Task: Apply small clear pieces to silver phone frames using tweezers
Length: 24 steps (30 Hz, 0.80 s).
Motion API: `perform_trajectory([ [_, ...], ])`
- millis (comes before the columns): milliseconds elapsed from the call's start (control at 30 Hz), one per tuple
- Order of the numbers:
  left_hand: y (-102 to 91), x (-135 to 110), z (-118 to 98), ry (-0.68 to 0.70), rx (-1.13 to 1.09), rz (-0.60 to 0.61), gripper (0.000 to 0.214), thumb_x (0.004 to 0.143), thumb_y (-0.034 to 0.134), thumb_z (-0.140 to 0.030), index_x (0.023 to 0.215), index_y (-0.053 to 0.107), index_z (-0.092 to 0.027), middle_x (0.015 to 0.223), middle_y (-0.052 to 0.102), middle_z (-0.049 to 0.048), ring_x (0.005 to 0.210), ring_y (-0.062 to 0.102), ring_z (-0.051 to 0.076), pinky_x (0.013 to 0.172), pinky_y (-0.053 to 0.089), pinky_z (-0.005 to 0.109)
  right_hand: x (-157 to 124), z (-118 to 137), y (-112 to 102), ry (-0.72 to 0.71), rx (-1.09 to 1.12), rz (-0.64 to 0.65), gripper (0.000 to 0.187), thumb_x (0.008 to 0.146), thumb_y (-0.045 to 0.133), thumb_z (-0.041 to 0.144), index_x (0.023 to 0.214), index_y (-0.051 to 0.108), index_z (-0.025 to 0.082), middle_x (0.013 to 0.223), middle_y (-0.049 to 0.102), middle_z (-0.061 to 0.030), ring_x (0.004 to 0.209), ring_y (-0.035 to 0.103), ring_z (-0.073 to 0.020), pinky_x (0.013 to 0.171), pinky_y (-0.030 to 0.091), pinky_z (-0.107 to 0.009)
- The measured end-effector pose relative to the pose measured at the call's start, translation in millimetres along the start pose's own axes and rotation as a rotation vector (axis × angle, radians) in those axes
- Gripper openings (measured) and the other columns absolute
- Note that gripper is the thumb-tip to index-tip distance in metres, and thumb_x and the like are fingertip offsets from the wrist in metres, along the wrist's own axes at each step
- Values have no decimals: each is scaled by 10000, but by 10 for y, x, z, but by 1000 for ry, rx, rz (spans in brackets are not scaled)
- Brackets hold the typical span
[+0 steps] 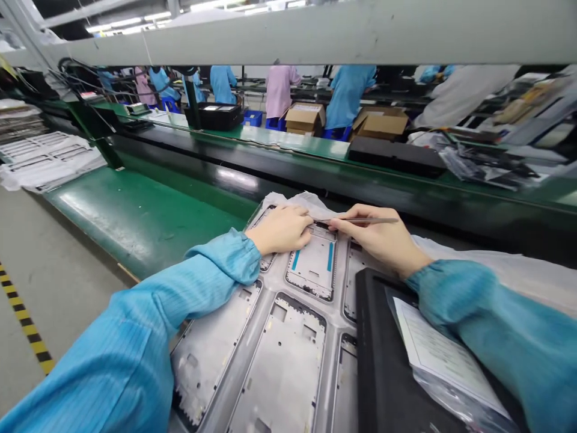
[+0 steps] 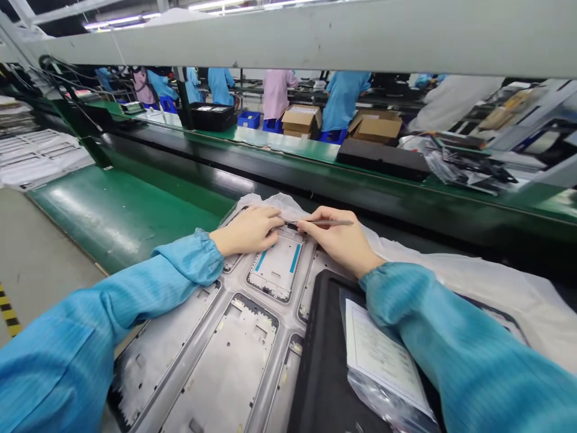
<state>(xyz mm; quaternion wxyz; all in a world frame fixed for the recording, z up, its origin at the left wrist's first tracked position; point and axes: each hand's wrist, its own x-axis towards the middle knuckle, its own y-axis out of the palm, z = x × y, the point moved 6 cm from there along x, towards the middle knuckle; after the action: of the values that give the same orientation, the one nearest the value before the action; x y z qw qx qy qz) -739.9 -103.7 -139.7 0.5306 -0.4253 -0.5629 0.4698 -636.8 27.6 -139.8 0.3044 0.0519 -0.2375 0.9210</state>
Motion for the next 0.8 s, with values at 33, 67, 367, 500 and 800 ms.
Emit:
perform_trajectory([
  [33,2,-1,-3,-1,8,3,372,1013,438,-223,1213,733,-122,1269,710,134,1177,680,307,1026,496,461,-4,12,6,-6,-4,3,605,603,847,829,686,721,243,775,755,-77,703,714,-263,679,587,-387],
  [67,4,-3,-5,0,15,6,372,1011,437,-215,1222,728,-120,1277,706,135,1178,678,306,1030,491,460,-6,22,11,-12,-9,9,614,598,843,838,684,722,243,772,754,-75,701,714,-263,680,588,-388],
  [367,52,-7,-48,55,85,40,352,1023,407,-179,1210,688,-78,1309,669,191,1227,624,321,1007,470,441,19,-71,-248,27,0,-200,508,616,907,670,740,724,213,793,768,-94,717,743,-262,627,599,-344],
  [500,41,-6,-85,70,111,50,345,1002,444,-156,1232,679,-52,1315,659,221,1245,613,341,998,480,445,28,-59,-270,17,25,-223,488,609,918,630,708,701,204,741,750,-98,680,739,-255,598,601,-329],
  [800,25,13,-49,54,116,47,354,985,446,-136,1230,690,-59,1303,673,213,1173,659,322,985,516,442,78,2,-413,-24,30,-275,461,637,891,602,716,671,204,746,744,-100,711,747,-257,561,578,-304],
])
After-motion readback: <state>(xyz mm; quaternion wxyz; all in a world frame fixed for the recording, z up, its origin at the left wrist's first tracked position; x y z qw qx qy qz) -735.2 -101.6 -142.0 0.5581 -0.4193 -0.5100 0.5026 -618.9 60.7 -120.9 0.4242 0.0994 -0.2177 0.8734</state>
